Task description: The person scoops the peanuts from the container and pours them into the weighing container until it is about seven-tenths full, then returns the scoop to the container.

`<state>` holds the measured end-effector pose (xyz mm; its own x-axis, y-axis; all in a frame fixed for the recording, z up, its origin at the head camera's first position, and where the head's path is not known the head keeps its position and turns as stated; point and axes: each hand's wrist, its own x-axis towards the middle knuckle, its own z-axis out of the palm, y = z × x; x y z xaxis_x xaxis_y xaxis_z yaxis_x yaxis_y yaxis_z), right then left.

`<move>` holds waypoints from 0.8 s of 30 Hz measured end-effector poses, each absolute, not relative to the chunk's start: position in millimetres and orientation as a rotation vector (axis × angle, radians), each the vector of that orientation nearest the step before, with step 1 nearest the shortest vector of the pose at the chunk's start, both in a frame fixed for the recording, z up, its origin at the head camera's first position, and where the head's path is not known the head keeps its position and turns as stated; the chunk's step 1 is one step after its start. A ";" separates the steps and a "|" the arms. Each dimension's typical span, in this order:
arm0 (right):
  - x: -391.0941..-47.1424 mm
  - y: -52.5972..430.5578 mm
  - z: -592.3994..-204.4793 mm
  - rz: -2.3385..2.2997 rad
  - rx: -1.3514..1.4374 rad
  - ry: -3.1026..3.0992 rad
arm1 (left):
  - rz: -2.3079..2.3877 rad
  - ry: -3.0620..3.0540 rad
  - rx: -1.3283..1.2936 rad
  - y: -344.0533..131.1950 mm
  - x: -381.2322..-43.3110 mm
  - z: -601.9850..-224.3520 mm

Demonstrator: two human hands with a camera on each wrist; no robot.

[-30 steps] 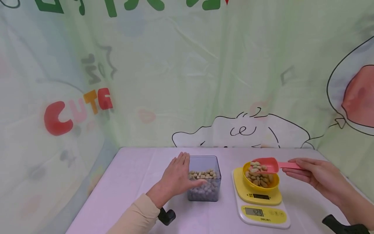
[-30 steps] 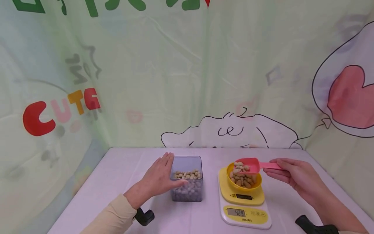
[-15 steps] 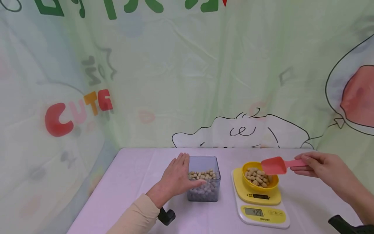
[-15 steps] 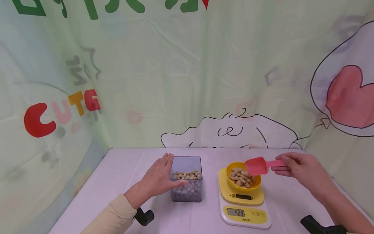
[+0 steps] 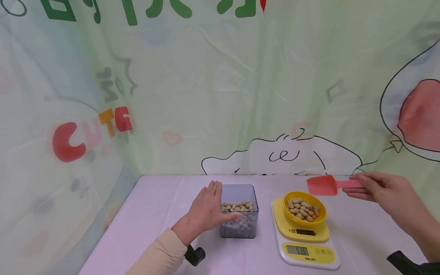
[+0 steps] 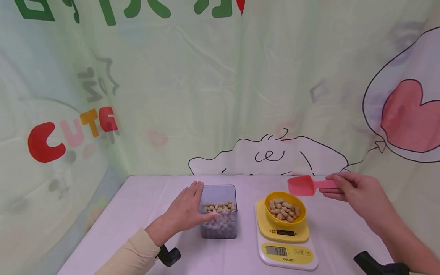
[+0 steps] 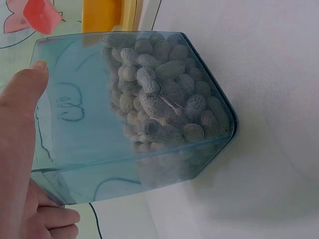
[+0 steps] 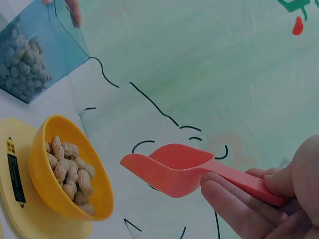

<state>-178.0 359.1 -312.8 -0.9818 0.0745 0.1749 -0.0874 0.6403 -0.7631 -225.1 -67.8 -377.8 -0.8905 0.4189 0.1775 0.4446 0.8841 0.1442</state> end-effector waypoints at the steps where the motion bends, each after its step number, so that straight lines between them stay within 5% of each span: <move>1: -178.4 356.2 -312.4 1.259 0.021 -2.665 | -0.271 -2.911 -0.670 -67.9 -225.1 -377.8; 24: -198.1 264.1 -297.1 1.558 0.185 -2.641 | -0.298 -2.900 -0.669 -68.0 -225.9 -378.5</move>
